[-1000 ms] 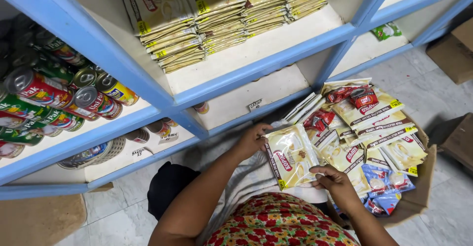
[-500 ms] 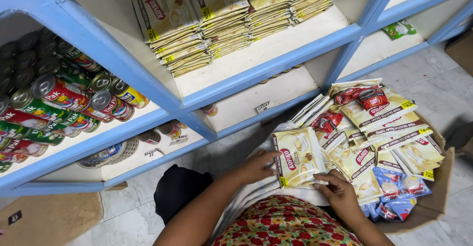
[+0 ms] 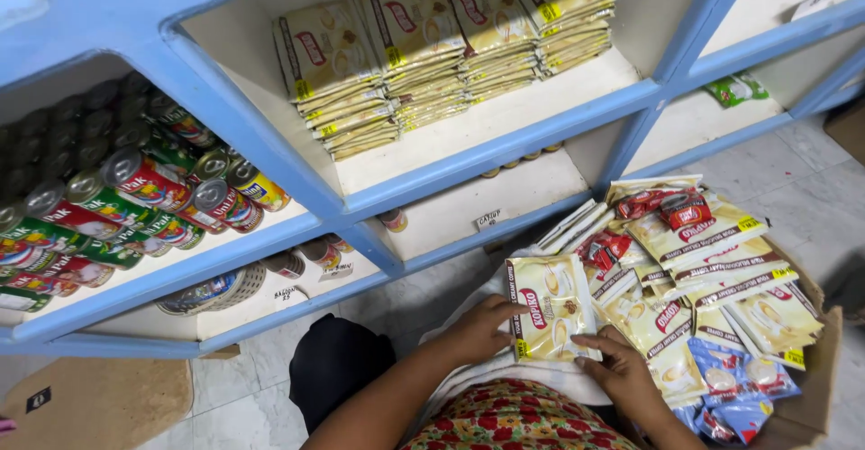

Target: Stocking a low grocery shelf with coffee sachets and arranging canned goods.

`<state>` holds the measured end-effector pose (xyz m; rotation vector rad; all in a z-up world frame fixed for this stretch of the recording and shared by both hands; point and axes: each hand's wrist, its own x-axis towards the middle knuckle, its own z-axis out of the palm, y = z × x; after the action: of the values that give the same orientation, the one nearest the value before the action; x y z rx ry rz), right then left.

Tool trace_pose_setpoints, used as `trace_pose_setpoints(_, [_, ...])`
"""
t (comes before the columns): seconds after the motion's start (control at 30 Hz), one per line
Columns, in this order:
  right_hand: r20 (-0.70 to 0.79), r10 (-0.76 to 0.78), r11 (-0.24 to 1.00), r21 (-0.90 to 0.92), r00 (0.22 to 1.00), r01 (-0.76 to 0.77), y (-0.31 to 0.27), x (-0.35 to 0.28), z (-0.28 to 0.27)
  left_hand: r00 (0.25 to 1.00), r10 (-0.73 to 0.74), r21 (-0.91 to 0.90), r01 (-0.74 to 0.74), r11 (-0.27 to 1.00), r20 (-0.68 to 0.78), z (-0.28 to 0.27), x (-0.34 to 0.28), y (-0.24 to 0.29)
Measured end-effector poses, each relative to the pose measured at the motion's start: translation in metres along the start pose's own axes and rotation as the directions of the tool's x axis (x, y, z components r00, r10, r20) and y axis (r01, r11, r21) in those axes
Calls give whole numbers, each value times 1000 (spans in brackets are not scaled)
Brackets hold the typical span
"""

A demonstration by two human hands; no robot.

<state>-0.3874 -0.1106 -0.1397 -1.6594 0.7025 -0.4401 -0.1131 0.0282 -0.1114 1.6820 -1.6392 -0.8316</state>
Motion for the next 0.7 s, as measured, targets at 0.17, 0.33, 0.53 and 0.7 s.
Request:
trace_pose_setpoints(0.17, [-13, -14, 982, -188, 1000, 12, -20, 8, -1, 995, -98, -287, 83, 954, -37, 12, 14, -15])
trace_pose_setpoints(0.33, [7, -173, 947, -273, 985, 168, -68, 33, -13, 981, -76, -364, 5, 931, -179, 3, 34, -19])
trace_pose_setpoints(0.53, [7, -364, 866, -366, 931, 341, -151, 88, -28, 924, -10, -262, -98, 960, -383, -80, 64, 36])
trace_pose_setpoints(0.7, [2, -525, 763, -442, 851, 472, -216, 140, -29, 846, 89, -177, -211, 961, -526, -146, 88, 64])
